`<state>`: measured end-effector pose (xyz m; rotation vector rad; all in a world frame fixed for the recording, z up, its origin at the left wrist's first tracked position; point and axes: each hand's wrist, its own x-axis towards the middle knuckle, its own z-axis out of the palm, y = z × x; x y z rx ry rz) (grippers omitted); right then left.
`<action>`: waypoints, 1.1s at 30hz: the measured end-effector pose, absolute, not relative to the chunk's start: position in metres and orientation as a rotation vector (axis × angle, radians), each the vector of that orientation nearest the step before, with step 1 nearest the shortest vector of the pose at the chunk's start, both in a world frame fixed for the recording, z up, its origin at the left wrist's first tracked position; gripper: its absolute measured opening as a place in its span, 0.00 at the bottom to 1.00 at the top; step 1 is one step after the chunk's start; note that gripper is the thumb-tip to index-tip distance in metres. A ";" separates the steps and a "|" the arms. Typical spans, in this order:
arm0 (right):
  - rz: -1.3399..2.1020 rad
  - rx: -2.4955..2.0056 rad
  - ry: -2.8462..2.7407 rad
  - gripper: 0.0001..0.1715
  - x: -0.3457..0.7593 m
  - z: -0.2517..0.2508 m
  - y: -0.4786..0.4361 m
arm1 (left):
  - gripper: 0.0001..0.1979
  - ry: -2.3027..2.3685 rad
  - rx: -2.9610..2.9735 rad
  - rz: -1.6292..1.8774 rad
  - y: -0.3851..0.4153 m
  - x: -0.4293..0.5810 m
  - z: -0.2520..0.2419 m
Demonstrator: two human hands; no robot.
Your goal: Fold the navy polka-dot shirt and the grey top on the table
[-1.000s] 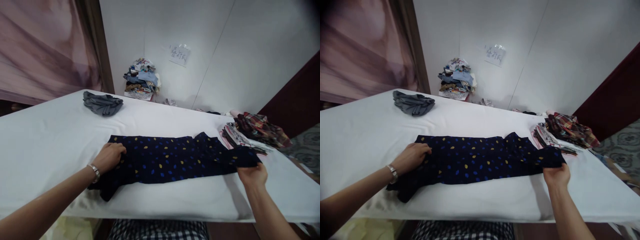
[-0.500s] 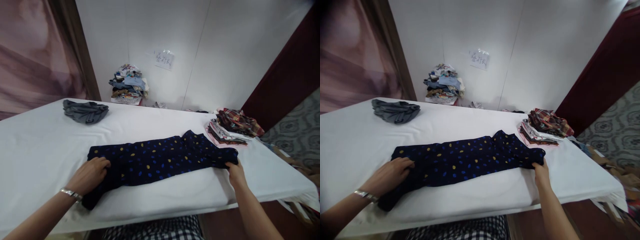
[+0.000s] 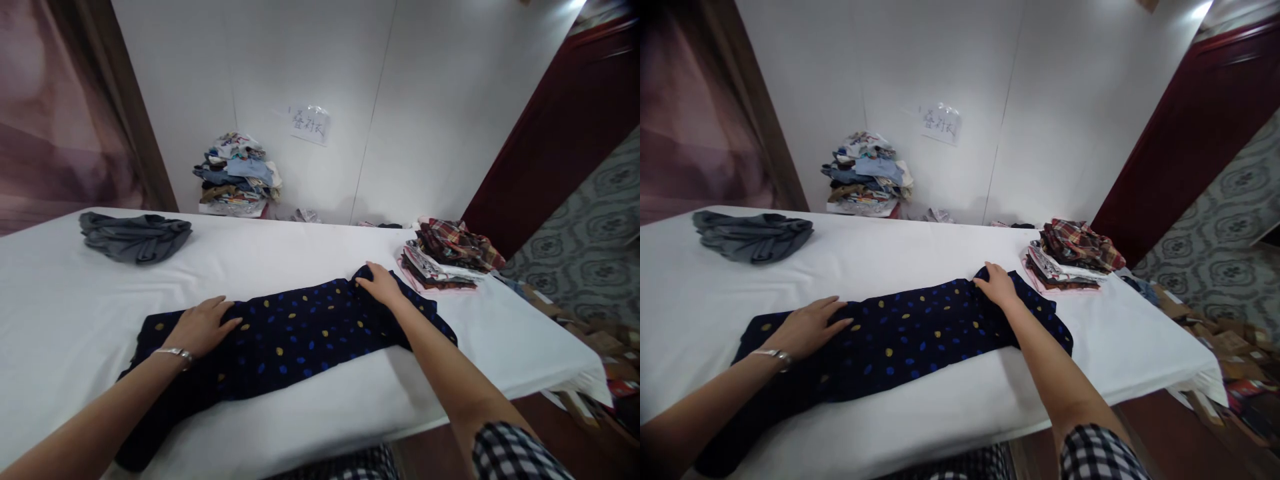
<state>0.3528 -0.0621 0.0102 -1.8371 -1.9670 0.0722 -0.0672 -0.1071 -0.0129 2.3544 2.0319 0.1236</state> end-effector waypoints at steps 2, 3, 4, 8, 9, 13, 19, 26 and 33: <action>-0.051 -1.952 -2.118 0.32 0.333 0.000 -0.040 | 0.32 2.048 2.292 0.049 -0.100 -0.065 -0.024; -0.097 -1.998 -2.151 0.28 0.327 -0.004 -0.031 | 0.33 2.048 2.257 0.041 -0.099 -0.065 -0.028; -0.128 -2.033 -2.158 0.23 0.324 -0.007 -0.023 | 0.33 2.043 2.228 0.047 -0.098 -0.065 -0.032; -0.143 -2.122 -1.979 0.04 0.355 -0.009 -0.002 | 0.33 2.009 2.185 0.085 -0.100 -0.067 -0.036; -0.142 -2.147 -1.902 0.02 0.371 -0.009 0.000 | 0.33 2.004 2.182 0.077 -0.101 -0.067 -0.036; -0.094 -2.188 -1.621 0.14 0.433 -0.016 -0.011 | 0.32 2.006 2.205 0.075 -0.102 -0.066 -0.037; 0.262 -2.204 -1.531 0.12 0.456 -0.032 -0.023 | 0.28 1.970 2.176 0.107 -0.095 -0.069 -0.022; 0.355 -2.102 -1.684 0.30 0.425 -0.011 0.004 | 0.30 2.011 2.255 0.038 -0.075 -0.069 -0.006; 0.433 -2.041 -1.598 0.07 0.412 -0.014 0.036 | 0.17 1.916 2.137 0.131 -0.064 -0.072 0.007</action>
